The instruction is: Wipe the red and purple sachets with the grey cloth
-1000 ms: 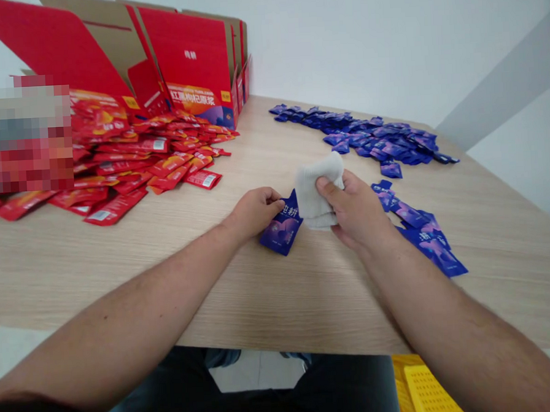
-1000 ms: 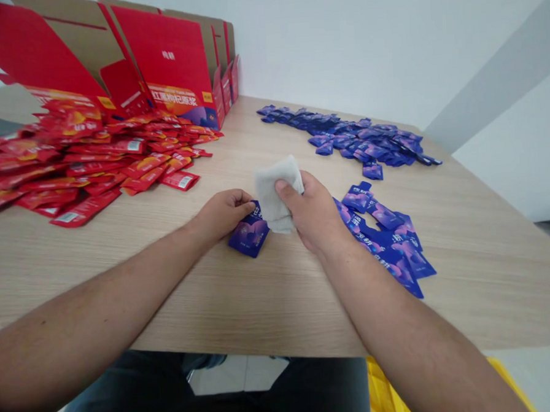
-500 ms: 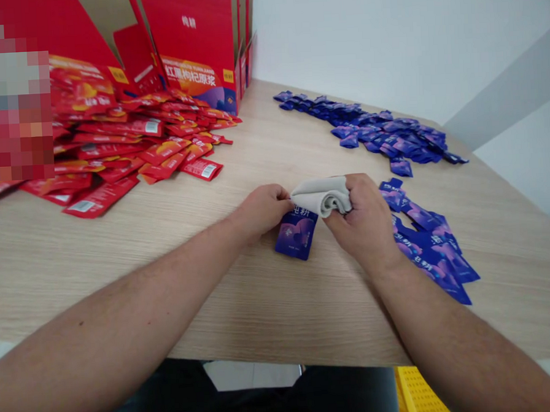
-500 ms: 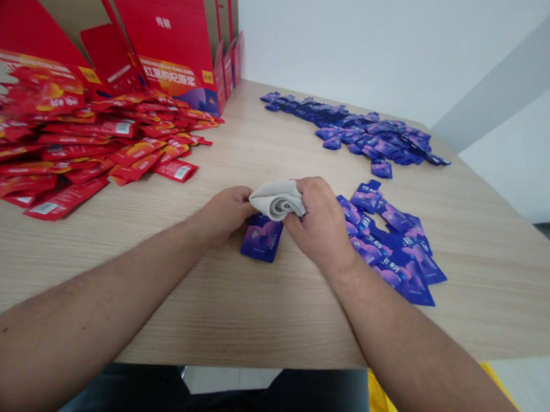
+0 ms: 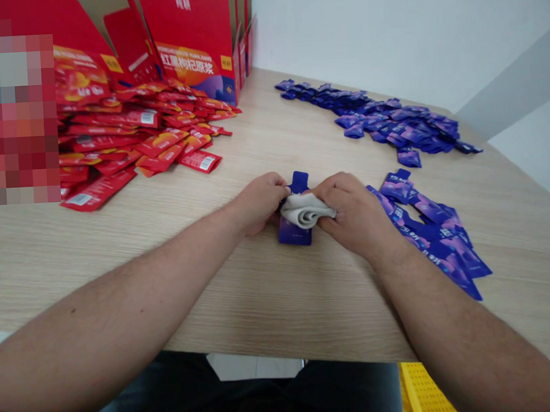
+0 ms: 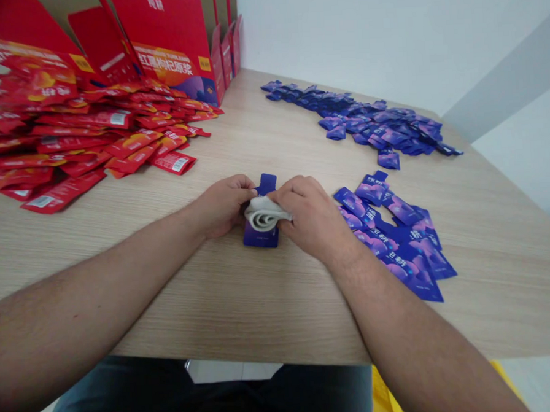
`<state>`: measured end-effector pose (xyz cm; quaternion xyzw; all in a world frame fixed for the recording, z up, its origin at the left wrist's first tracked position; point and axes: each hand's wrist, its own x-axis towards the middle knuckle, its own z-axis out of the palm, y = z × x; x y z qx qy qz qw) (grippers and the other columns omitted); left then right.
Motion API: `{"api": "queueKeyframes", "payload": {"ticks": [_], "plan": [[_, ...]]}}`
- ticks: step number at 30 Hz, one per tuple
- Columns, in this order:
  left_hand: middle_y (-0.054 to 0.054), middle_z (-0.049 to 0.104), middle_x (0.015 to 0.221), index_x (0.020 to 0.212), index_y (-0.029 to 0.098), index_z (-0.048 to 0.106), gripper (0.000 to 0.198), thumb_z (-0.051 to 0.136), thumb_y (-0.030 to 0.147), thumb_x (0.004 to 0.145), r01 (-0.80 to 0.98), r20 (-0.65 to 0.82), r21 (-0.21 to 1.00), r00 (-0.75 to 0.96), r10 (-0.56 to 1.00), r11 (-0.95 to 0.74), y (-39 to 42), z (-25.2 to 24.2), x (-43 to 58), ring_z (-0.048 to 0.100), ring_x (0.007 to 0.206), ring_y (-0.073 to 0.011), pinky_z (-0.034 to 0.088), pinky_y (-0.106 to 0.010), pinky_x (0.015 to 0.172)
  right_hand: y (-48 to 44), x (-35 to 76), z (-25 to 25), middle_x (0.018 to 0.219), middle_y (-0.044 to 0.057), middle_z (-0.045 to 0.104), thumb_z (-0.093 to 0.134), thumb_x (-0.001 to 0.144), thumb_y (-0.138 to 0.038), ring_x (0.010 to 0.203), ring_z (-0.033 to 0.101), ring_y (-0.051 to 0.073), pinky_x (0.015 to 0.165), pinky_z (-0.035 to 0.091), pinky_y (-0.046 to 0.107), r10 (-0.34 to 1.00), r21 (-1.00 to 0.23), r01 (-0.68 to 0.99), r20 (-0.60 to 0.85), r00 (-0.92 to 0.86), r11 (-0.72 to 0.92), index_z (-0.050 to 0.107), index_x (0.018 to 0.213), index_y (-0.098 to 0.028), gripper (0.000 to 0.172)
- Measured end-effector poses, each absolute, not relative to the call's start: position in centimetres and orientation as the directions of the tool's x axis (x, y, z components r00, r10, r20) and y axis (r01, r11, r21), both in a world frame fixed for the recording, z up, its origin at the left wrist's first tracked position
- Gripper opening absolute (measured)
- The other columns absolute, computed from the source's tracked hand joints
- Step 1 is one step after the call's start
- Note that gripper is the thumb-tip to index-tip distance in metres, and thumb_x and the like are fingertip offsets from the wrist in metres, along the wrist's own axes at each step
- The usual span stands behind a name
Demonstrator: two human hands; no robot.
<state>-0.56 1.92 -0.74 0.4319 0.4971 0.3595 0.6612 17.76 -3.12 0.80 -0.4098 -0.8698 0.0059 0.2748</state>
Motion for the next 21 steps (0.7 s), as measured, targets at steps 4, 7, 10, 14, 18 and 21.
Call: {"api": "queueKeyframes", "payload": {"ticks": [4, 7, 10, 14, 18, 21], "plan": [[0.003, 0.051, 0.061, 0.077, 0.020, 0.051, 0.018, 0.053, 0.003, 0.083, -0.062, -0.346, 0.929, 0.202, 0.916, 0.364, 1.9, -0.7, -0.5, 0.051, 0.052, -0.0123, 0.040, -0.020, 0.047, -3.2, 17.4, 0.5, 0.099, 0.009, 0.067, 0.067, 0.076, -0.004, 0.095, 0.062, 0.026, 0.083, 0.052, 0.040, 0.695, -0.273, 0.651, 0.431, -0.576, 0.709, 0.073, 0.103, -0.019, 0.032], [0.003, 0.048, 0.060, 0.078, 0.020, 0.050, 0.018, 0.053, 0.004, 0.085, -0.066, -0.350, 0.928, 0.180, 0.919, 0.367, 1.9, -0.7, -0.5, 0.048, 0.049, -0.0111, 0.040, -0.020, 0.046, -4.0, 16.9, 1.0, 0.100, 0.006, 0.067, 0.070, 0.078, -0.006, 0.094, 0.062, 0.022, 0.082, 0.052, 0.035, 0.633, -0.395, 0.521, 0.240, -0.736, 0.756, 0.075, 0.105, -0.022, 0.031], [0.003, 0.051, 0.063, 0.081, 0.021, 0.049, 0.016, 0.051, 0.006, 0.088, -0.083, -0.352, 0.924, 0.201, 0.914, 0.374, 1.9, -0.6, -0.5, 0.051, 0.049, -0.0115, 0.043, -0.021, 0.046, -4.3, 17.0, 1.4, 0.099, 0.005, 0.065, 0.069, 0.080, -0.007, 0.093, 0.062, 0.021, 0.083, 0.052, 0.034, 0.650, -0.421, 0.540, 0.177, -0.739, 0.729, 0.074, 0.105, -0.022, 0.030], [0.001, 0.056, 0.067, 0.085, 0.021, 0.049, 0.016, 0.049, 0.006, 0.088, -0.090, -0.351, 0.923, 0.206, 0.914, 0.374, 2.0, -0.5, -0.5, 0.056, 0.052, -0.0133, 0.048, -0.023, 0.048, -3.9, 17.2, 1.2, 0.098, 0.007, 0.063, 0.070, 0.077, -0.009, 0.094, 0.061, 0.024, 0.084, 0.051, 0.037, 0.738, -0.383, 0.637, 0.239, -0.632, 0.669, 0.072, 0.102, -0.019, 0.027], [0.001, 0.057, 0.067, 0.087, 0.021, 0.050, 0.014, 0.050, 0.006, 0.088, -0.074, -0.350, 0.926, 0.196, 0.916, 0.370, 2.1, -0.7, -0.5, 0.056, 0.052, -0.0139, 0.048, -0.025, 0.049, -4.1, 17.0, 1.1, 0.098, 0.005, 0.062, 0.069, 0.080, -0.011, 0.091, 0.061, 0.021, 0.079, 0.051, 0.033, 0.659, -0.435, 0.559, 0.116, -0.743, 0.706, 0.072, 0.102, -0.022, 0.025], [0.001, 0.056, 0.067, 0.086, 0.021, 0.050, 0.014, 0.053, 0.007, 0.086, -0.082, -0.342, 0.928, 0.207, 0.917, 0.364, 2.1, -0.8, -0.5, 0.056, 0.053, -0.0143, 0.049, -0.026, 0.051, -3.9, 17.1, 1.0, 0.096, 0.005, 0.063, 0.067, 0.079, -0.008, 0.091, 0.061, 0.022, 0.080, 0.052, 0.035, 0.707, -0.396, 0.599, 0.234, -0.668, 0.696, 0.069, 0.097, -0.022, 0.023]]}}
